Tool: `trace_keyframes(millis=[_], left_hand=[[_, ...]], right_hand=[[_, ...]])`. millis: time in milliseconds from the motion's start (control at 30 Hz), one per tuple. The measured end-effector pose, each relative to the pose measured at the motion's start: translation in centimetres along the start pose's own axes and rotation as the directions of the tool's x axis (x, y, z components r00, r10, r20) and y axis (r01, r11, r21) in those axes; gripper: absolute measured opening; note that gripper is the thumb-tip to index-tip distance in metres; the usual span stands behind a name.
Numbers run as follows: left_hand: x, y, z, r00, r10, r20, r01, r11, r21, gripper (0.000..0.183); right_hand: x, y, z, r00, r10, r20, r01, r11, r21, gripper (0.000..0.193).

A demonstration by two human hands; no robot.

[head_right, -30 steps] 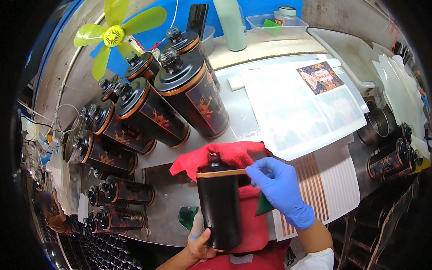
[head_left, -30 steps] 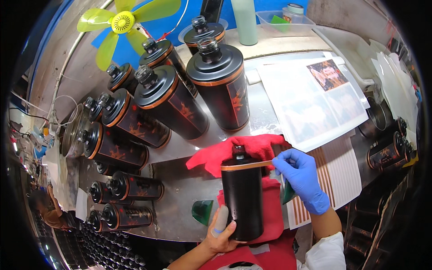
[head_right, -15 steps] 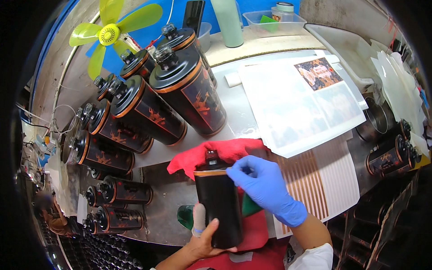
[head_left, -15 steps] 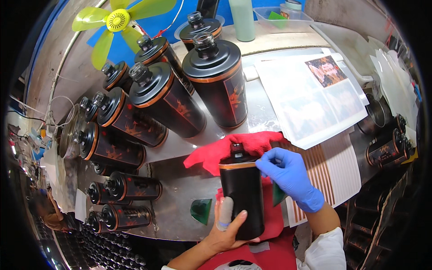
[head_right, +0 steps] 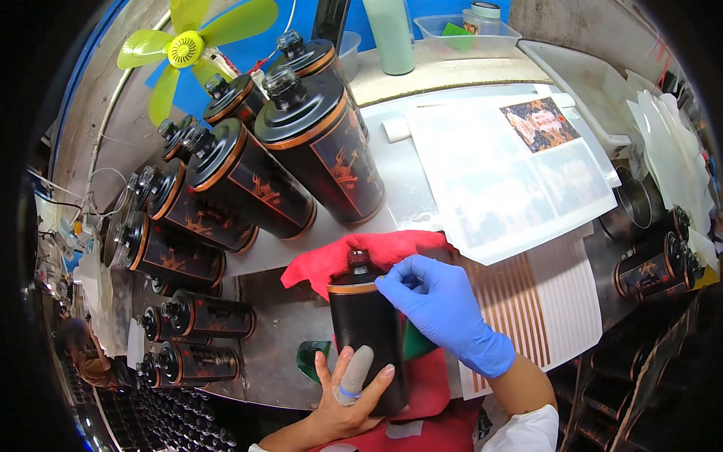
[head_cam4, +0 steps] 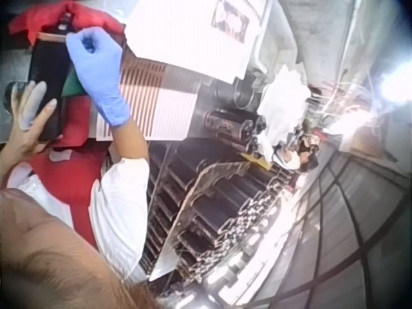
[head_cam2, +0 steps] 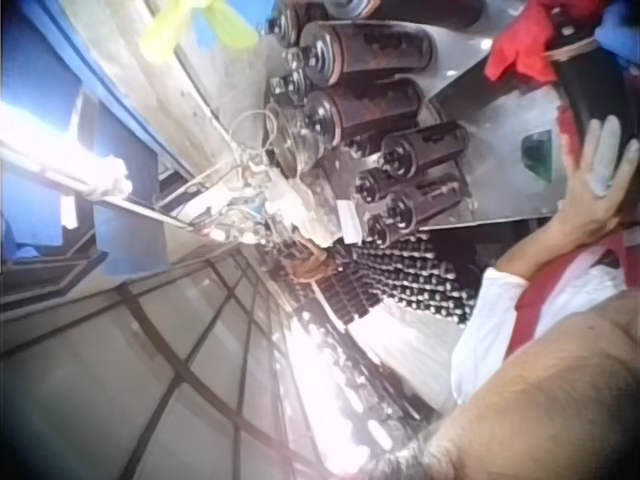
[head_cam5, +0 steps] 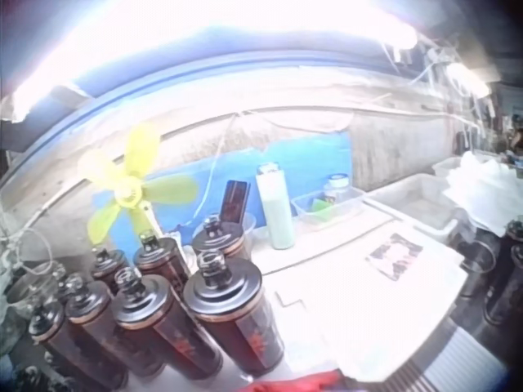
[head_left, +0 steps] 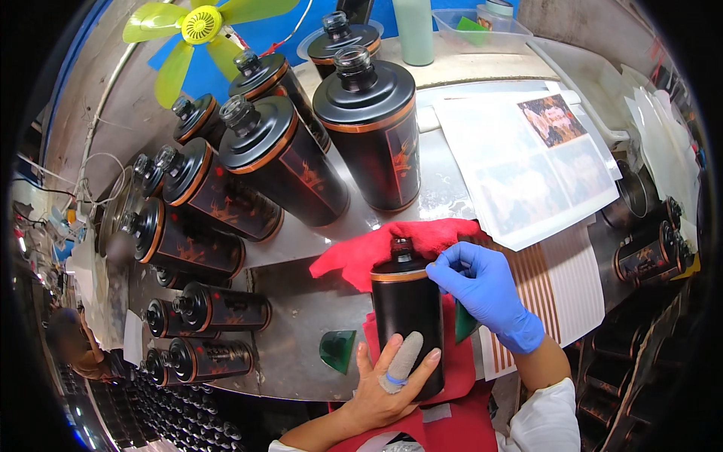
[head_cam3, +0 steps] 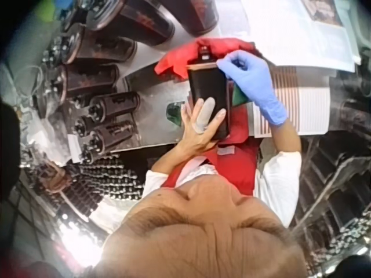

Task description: The person applies printed labels and gold foil strips to black cylindrical containers. They smooth each label with a green squeegee, then apply and smooth a gold strip around the top and bottom rims before placing the finished container aside.

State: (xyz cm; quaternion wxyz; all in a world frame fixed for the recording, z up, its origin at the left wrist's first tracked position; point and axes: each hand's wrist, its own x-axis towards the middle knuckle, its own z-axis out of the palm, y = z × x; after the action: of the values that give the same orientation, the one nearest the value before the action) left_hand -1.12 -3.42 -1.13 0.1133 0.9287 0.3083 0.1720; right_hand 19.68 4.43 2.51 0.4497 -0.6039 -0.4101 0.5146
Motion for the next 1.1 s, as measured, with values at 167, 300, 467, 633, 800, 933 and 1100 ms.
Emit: trace_keyframes(millis=[167, 300, 467, 633, 800, 933, 1100], left_hand=[[-0.5, 0.0, 1.0, 0.990, -0.087, -0.109, 0.070, 0.987, -0.147, 0.074], [-1.1, -1.6, 1.9, 0.976, -0.096, -0.197, 0.015, 0.926, -0.377, 0.086], [-3.2, -2.7, 2.0, 0.945, -0.286, -0.160, 0.071, 0.656, -0.751, 0.071], [6.8, -4.4, -1.5, 0.675, -0.671, -0.307, 0.033, 0.443, -0.896, 0.059], [10.9, -5.5, -1.7, 0.688, -0.706, -0.167, -0.018, 0.213, -0.977, 0.067], [10.6, -5.9, -1.1, 0.721, -0.679, -0.138, 0.117, 0.316, -0.942, 0.074], [10.9, -5.7, -1.4, 0.751, -0.650, -0.116, 0.037, 0.217, -0.975, 0.078]], right_hand=[[0.0, -0.5, 0.0, 1.000, -0.021, -0.006, 0.021, 0.999, -0.048, 0.019], [0.1, 0.6, -0.6, 0.997, -0.018, -0.070, 0.019, 1.000, 0.014, 0.017], [-0.9, 1.0, -2.1, 0.994, 0.070, -0.085, -0.064, 0.995, 0.070, 0.014], [-1.3, 1.8, -3.7, 0.981, 0.188, -0.047, -0.169, 0.949, 0.267, 0.013], [-2.4, 2.6, -3.6, 0.978, 0.210, 0.007, -0.204, 0.940, 0.272, 0.013], [-2.4, 3.0, -4.1, 0.976, 0.218, 0.015, -0.215, 0.946, 0.243, 0.014], [-2.1, 3.3, -3.9, 0.971, 0.230, 0.062, -0.239, 0.943, 0.233, 0.014]])
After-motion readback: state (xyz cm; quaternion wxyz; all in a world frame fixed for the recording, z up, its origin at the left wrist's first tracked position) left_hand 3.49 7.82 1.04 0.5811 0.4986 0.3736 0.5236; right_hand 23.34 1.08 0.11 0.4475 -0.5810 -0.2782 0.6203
